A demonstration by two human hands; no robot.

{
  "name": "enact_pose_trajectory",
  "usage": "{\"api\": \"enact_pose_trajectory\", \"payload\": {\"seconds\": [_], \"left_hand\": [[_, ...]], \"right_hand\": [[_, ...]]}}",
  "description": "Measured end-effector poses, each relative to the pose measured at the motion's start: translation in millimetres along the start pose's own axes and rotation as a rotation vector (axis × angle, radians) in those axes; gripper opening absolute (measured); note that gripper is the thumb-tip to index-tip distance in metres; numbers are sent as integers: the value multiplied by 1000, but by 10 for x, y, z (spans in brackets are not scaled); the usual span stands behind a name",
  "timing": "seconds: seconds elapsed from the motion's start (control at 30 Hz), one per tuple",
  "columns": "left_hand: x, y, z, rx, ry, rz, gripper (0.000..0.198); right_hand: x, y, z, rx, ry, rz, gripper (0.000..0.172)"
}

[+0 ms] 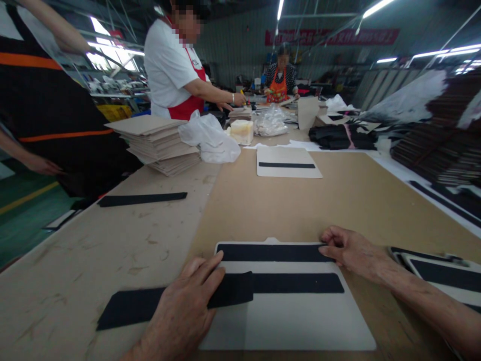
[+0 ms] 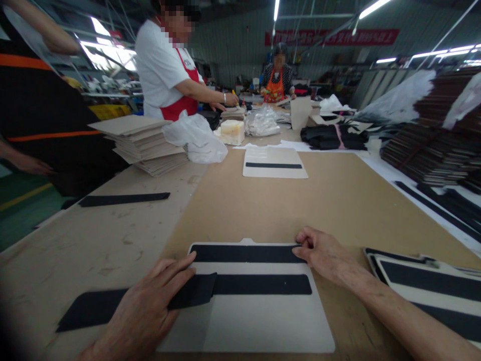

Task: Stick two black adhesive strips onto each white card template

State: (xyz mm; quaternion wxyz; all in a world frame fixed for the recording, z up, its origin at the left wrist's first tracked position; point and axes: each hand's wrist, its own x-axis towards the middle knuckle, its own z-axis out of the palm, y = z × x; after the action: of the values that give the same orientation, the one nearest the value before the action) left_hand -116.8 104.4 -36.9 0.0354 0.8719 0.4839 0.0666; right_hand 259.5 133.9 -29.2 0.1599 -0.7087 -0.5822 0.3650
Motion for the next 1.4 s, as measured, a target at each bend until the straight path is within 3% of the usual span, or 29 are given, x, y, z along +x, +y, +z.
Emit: {"api": "enact_pose_trajectory", "payload": {"seconds": [0.2, 0.37, 0.5, 0.63, 0.8, 1.03, 1.17, 1.4], "left_hand": [[-4, 10, -7, -23, -24, -20, 58], [94, 107, -212, 30, -82, 11, 65], [298, 277, -394, 187, -148, 107, 57], [469, 428, -410, 314, -120, 148, 52], [495, 453, -364, 309, -94, 129, 39], [376, 307, -364, 204, -110, 33, 40], [243, 179, -298, 83, -38, 34, 39], [109, -544, 243, -44, 147, 143, 49]], "right_hand": [[-12, -73, -21, -309, 88, -55, 11], [-89, -200, 16, -552, 153, -259, 9], [-277, -461, 209, -892, 114, -397, 41], [-404, -653, 437, -1186, 94, -462, 79], [-427, -647, 508, -1290, 74, -473, 80], [-476, -359, 306, -1105, 134, -477, 69], [-546, -209, 229, -1024, 164, -421, 66], [-612, -112, 59, -918, 207, -366, 47]]}}
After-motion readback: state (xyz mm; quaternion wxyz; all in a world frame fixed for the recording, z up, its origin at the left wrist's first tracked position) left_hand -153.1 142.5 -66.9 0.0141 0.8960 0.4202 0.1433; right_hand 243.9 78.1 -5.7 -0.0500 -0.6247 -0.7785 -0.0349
